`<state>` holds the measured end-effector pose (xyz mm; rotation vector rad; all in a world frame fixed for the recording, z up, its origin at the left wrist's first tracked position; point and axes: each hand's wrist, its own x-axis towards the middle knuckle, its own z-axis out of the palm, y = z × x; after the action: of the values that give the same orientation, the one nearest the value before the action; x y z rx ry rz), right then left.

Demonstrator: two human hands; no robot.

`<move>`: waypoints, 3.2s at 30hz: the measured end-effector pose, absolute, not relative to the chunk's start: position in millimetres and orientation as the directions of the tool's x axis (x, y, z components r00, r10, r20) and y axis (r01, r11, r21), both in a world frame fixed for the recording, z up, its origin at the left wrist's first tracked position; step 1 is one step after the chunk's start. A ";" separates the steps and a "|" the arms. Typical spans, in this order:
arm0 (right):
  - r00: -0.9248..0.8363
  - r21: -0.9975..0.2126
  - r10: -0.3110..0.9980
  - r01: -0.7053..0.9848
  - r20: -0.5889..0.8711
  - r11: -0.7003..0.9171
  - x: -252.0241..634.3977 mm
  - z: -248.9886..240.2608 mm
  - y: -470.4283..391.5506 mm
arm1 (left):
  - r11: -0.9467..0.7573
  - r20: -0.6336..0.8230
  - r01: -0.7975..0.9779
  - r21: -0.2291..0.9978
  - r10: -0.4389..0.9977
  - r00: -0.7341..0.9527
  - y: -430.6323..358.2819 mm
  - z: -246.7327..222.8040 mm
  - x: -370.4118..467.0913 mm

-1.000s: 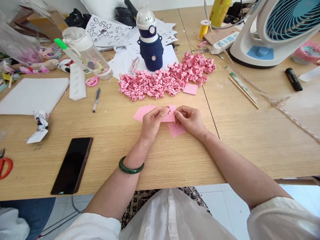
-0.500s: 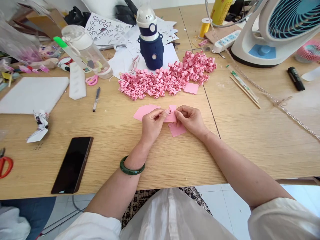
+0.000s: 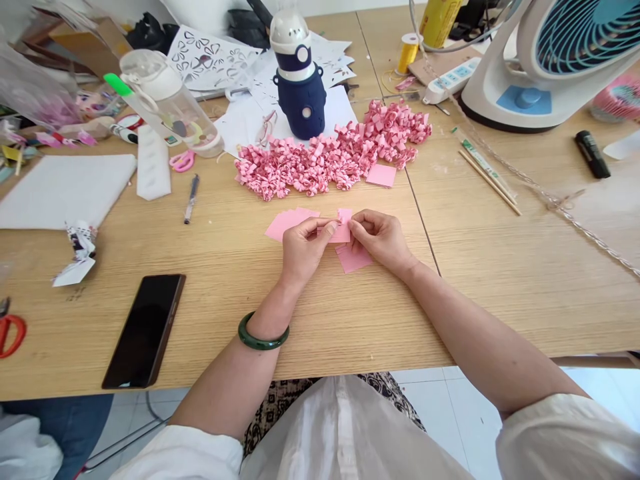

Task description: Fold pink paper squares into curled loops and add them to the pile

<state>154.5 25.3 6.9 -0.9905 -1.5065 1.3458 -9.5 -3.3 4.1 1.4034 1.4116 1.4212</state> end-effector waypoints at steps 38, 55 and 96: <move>-0.369 -0.995 0.924 -0.016 0.099 0.100 153.5 14.4 19.5 | -0.002 0.004 0.032 0.999 0.999 -0.040 -0.5 4.6 -8.0; -0.149 -0.990 0.981 0.046 0.124 0.132 163.8 15.2 32.0 | 0.001 -0.025 -0.131 0.991 0.984 -0.177 5.2 8.4 -11.4; -0.287 -0.995 0.953 -0.008 0.096 0.098 155.2 12.7 22.9 | -0.061 0.047 -0.071 0.996 0.982 -0.184 -8.5 2.0 4.1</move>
<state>155.2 22.9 12.7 -0.9886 -1.4689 1.3395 4.1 -8.5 2.0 1.0997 1.2581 1.4193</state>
